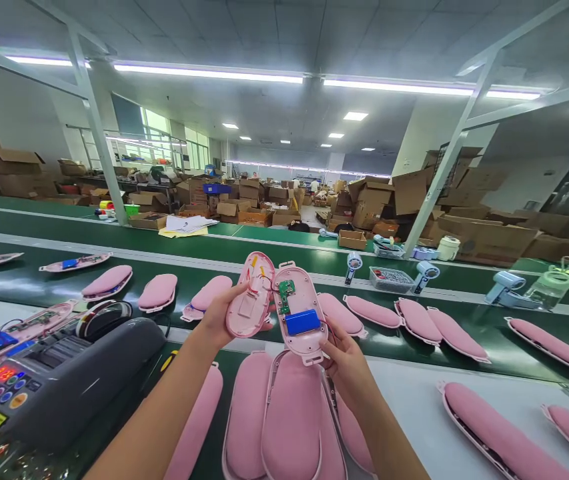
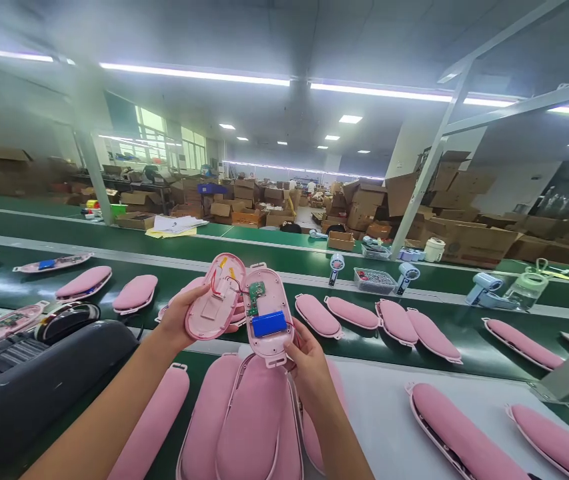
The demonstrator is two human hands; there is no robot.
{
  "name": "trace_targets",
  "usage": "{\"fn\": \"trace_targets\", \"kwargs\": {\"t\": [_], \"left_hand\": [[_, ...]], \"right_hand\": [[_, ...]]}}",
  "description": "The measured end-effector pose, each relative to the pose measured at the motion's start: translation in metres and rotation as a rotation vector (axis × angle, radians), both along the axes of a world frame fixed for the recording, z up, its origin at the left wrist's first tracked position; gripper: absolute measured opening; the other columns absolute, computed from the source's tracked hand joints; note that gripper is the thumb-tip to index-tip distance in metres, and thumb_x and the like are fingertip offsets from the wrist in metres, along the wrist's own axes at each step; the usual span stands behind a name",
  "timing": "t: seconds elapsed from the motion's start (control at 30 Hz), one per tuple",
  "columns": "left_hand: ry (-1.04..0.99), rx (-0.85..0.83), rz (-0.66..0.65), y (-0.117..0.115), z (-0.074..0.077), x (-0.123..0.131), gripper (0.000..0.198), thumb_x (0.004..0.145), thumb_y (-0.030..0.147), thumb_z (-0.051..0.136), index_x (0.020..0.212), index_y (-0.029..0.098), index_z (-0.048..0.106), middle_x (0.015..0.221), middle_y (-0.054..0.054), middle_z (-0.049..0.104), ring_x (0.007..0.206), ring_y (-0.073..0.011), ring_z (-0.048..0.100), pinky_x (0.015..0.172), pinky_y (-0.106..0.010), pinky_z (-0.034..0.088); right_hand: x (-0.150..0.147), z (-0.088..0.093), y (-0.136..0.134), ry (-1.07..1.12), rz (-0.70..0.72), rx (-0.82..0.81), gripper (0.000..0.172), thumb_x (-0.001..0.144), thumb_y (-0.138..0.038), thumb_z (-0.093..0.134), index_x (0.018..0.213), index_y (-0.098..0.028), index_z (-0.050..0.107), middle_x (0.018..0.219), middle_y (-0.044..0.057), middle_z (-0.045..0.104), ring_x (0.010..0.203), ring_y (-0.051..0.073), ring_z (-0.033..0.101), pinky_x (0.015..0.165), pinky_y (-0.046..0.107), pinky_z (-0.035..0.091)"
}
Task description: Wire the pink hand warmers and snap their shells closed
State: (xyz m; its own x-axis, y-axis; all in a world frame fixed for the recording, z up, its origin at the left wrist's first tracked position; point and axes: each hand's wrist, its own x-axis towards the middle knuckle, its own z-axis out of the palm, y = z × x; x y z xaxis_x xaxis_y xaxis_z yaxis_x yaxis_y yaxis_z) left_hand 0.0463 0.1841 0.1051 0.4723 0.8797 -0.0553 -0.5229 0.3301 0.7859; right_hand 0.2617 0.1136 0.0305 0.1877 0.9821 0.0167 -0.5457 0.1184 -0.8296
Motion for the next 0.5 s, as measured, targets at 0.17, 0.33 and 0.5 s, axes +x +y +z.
{"fn": "trace_targets", "kwargs": {"t": [0.17,0.33,0.5], "left_hand": [[0.005,0.017,-0.018,-0.007,0.000,-0.001,0.048,0.086,0.029,0.050,0.129,0.007,0.047,0.104,-0.021,0.070,0.094,-0.0377,0.067,0.068,-0.054,0.058],[-0.016,0.072,-0.018,-0.017,0.003,0.000,0.049,0.086,0.027,0.049,0.131,0.009,0.046,0.103,-0.020,0.070,0.092,-0.0363,0.068,0.067,-0.052,0.058],[-0.010,0.097,-0.024,-0.026,0.004,0.000,0.050,0.083,0.024,0.051,0.130,0.008,0.047,0.102,-0.020,0.071,0.090,-0.0343,0.069,0.069,-0.049,0.059]], "right_hand": [[-0.003,0.001,-0.010,-0.022,-0.028,0.016,0.054,0.060,-0.027,0.085,0.110,-0.025,0.064,0.108,0.003,0.071,0.086,0.016,0.068,0.062,0.021,0.054],[-0.010,0.007,-0.026,-0.055,-0.070,0.019,0.062,0.064,-0.031,0.083,0.120,-0.024,0.057,0.110,0.005,0.070,0.086,0.016,0.067,0.064,0.021,0.052],[-0.016,0.014,-0.044,-0.083,-0.095,0.011,0.063,0.063,-0.036,0.083,0.120,-0.025,0.057,0.114,0.005,0.068,0.091,0.017,0.065,0.068,0.023,0.051]]}}
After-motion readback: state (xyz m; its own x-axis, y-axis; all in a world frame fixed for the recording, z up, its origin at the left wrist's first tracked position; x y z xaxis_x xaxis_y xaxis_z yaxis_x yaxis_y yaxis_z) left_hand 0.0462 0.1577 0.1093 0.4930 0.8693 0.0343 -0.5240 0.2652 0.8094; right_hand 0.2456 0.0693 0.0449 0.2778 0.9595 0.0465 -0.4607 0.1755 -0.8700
